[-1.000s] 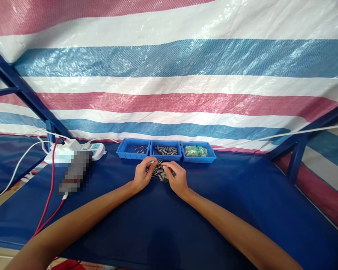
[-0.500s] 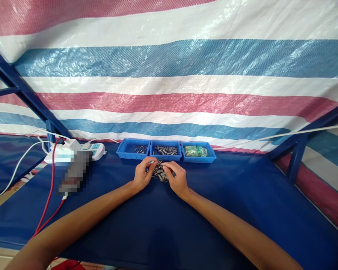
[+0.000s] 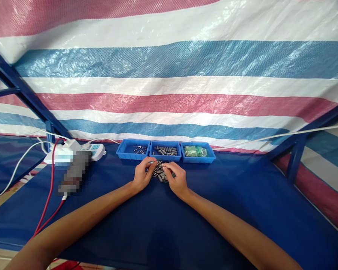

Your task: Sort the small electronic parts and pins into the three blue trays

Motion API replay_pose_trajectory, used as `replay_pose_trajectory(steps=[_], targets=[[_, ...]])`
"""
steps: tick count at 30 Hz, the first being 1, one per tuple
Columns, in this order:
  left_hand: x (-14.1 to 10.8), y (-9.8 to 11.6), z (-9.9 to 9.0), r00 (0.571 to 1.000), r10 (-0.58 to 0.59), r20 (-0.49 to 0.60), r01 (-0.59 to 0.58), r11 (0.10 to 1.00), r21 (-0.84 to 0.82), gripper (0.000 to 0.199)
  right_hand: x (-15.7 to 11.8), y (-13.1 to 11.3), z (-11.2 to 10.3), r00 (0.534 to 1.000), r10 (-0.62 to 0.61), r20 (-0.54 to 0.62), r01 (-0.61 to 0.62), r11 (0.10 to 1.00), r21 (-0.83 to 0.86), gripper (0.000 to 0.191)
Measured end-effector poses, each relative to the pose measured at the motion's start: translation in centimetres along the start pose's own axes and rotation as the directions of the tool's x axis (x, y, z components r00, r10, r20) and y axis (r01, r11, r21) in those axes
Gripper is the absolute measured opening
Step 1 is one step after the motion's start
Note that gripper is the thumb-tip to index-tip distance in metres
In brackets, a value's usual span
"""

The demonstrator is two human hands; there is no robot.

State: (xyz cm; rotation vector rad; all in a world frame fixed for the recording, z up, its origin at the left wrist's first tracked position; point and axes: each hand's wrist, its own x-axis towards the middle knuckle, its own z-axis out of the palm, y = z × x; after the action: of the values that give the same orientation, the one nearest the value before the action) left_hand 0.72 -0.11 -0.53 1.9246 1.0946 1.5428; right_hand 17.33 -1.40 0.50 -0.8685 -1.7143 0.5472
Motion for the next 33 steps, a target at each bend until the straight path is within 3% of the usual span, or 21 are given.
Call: replay_pose_trajectory(steps=[13, 19, 25, 33], targets=[[-0.2, -0.9, 0.2, 0.998, 0.054, -0.018, -0.054, 0.998, -0.016, 0.015, -0.1, 0.1, 0.0, 0.999, 0.03, -0.013, -0.03, 0.999, -0.016, 0.021], [0.0, -0.2, 0.0, 0.999, 0.043, -0.003, -0.043, 0.999, 0.029, 0.015, -0.2, 0.2, 0.1, 0.998, 0.052, -0.021, -0.052, 0.999, 0.001, 0.02], [0.5, 0.6, -0.3, 0.99, 0.143, 0.013, -0.144, 0.985, 0.096, 0.013, -0.2, 0.2, 0.1, 0.998, 0.059, -0.034, -0.059, 0.998, 0.007, 0.02], [0.6, 0.5, -0.2, 0.987, 0.162, 0.021, -0.164, 0.98, 0.113, 0.011, -0.3, 0.2, 0.1, 0.999, 0.045, -0.021, -0.045, 0.999, 0.007, 0.02]])
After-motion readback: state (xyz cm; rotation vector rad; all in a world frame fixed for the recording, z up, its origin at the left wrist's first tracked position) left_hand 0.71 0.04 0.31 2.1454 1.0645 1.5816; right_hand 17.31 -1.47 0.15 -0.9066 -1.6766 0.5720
